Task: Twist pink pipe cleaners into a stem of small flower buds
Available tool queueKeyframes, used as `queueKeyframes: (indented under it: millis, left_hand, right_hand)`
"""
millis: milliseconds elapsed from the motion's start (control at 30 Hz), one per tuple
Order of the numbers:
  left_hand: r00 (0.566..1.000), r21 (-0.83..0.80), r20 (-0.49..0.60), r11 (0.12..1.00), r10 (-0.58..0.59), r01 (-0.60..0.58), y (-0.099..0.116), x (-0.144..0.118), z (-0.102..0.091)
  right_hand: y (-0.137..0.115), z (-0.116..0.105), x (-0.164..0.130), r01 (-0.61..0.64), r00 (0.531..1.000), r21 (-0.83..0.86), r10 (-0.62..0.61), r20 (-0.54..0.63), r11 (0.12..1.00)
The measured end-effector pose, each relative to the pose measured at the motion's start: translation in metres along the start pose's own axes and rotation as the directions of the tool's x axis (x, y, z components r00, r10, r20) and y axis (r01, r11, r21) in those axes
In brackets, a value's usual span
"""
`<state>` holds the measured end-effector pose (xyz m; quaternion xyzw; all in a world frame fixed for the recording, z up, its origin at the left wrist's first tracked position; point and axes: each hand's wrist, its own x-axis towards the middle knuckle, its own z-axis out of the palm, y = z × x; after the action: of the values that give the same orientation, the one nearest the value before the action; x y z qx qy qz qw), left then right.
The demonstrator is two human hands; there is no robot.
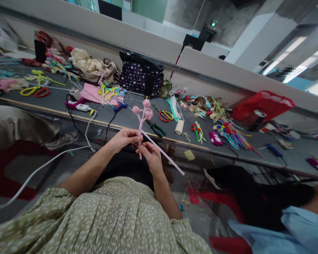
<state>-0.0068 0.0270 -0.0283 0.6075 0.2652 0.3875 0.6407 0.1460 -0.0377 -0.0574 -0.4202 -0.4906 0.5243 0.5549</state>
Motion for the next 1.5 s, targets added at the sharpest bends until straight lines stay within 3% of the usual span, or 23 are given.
queueKeyframes:
  millis: [300,533,733,1033,1233,1500]
  left_hand:
    - [0.997,-0.055,-0.079,0.998,0.004,-0.008,-0.001,0.002,0.004]
    - [0.995,-0.092,-0.095,0.996,-0.013,0.005,-0.005,0.002,0.003]
    - [0.997,-0.126,-0.081,0.992,-0.019,0.009,-0.004,0.001,0.005]
    - [0.999,-0.105,-0.039,0.994,0.012,-0.016,-0.003,0.000,0.007]
    - [0.999,-0.104,-0.003,0.994,0.042,-0.042,0.000,-0.002,0.008]
    - [0.998,-0.075,-0.016,0.996,0.053,-0.054,0.003,-0.003,0.008]
  right_hand:
    - [0.009,-0.003,-0.001,0.227,0.965,-0.277,-0.255,-0.067,0.933]
    - [0.006,-0.005,0.004,0.433,0.856,-0.469,-0.514,-0.055,0.770]
    - [0.012,-0.004,0.006,0.468,0.819,-0.523,-0.572,-0.046,0.712]
    - [0.010,-0.004,0.007,0.435,0.850,-0.443,-0.520,-0.086,0.784]
    - [0.011,-0.002,0.007,0.308,0.927,-0.234,-0.347,-0.146,0.922]
    - [0.006,0.002,0.006,0.182,0.968,-0.088,-0.194,-0.159,0.979]
